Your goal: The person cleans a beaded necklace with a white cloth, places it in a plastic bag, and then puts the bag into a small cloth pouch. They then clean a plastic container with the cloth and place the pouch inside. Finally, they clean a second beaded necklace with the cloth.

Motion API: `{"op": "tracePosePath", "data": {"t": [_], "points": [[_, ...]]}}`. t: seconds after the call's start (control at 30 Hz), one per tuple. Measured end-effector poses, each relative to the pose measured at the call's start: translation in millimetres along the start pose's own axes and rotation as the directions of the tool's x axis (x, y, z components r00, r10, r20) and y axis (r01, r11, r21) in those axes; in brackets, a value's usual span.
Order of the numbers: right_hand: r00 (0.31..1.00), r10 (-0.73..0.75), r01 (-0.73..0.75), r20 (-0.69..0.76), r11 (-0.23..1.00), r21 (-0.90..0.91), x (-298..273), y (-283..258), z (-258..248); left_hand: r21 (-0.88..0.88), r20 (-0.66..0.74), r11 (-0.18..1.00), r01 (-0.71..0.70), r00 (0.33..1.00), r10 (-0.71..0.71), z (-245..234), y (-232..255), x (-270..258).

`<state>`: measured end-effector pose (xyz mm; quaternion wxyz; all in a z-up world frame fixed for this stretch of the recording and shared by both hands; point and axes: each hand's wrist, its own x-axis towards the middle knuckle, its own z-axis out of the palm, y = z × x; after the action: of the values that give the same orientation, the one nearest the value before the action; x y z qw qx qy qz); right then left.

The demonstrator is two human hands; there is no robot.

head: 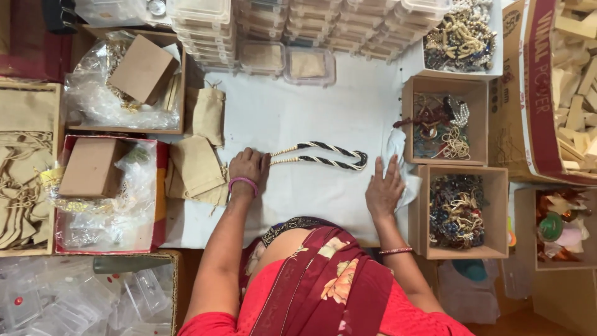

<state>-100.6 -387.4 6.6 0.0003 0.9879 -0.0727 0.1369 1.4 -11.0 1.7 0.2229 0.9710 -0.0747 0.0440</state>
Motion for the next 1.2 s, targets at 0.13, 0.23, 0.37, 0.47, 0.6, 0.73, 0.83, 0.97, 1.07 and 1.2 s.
{"op": "tracePosePath", "data": {"t": [0.13, 0.23, 0.37, 0.47, 0.6, 0.73, 0.83, 0.97, 1.07, 1.2], "points": [[0.977, 0.134, -0.140, 0.169, 0.990, 0.027, 16, 9, 21, 0.045, -0.016, 0.999, -0.024, 1.000, 0.025, 13, -10, 1], [0.998, 0.063, -0.066, 0.020, 0.935, 0.347, 45, -21, 29, 0.019, -0.027, 1.000, -0.012, 1.000, 0.012, 8, -6, -2], [0.944, -0.289, 0.325, -0.161, 0.720, 0.613, 76, -134, 5, 0.019, -0.020, 1.000, -0.013, 1.000, 0.014, -1, -2, -4], [0.840, -0.536, 0.483, -0.083, 0.671, 0.562, 77, -183, -9, 0.015, -0.019, 1.000, -0.015, 1.000, 0.015, -3, -1, -4], [0.750, -0.639, 0.572, 0.173, 0.757, 0.315, 59, -167, 10, -0.022, -0.034, 0.998, 0.061, 0.998, -0.062, -3, -1, -7], [0.847, -0.510, 0.523, 0.150, 0.850, -0.064, 53, -83, 33, -0.005, -0.012, 0.997, 0.074, 0.997, -0.074, 6, -4, -6], [0.920, -0.376, 0.359, 0.108, 0.922, 0.147, 48, -31, 24, -0.005, -0.056, 0.998, 0.059, 0.997, -0.059, 4, -3, -5], [0.988, -0.124, 0.095, 0.087, 0.955, 0.281, 59, 13, 43, -0.007, -0.053, 0.999, 0.048, 0.997, -0.048, 2, -3, -5], [0.996, 0.082, -0.091, 0.042, 0.914, 0.396, 82, -9, 42, -0.007, -0.062, 0.999, 0.049, 0.997, -0.050, 6, -7, -4], [0.941, -0.254, 0.337, -0.225, 0.774, 0.536, 91, -96, 56, 0.018, -0.009, 0.997, 0.071, 0.997, -0.071, 8, -6, -1]]}}
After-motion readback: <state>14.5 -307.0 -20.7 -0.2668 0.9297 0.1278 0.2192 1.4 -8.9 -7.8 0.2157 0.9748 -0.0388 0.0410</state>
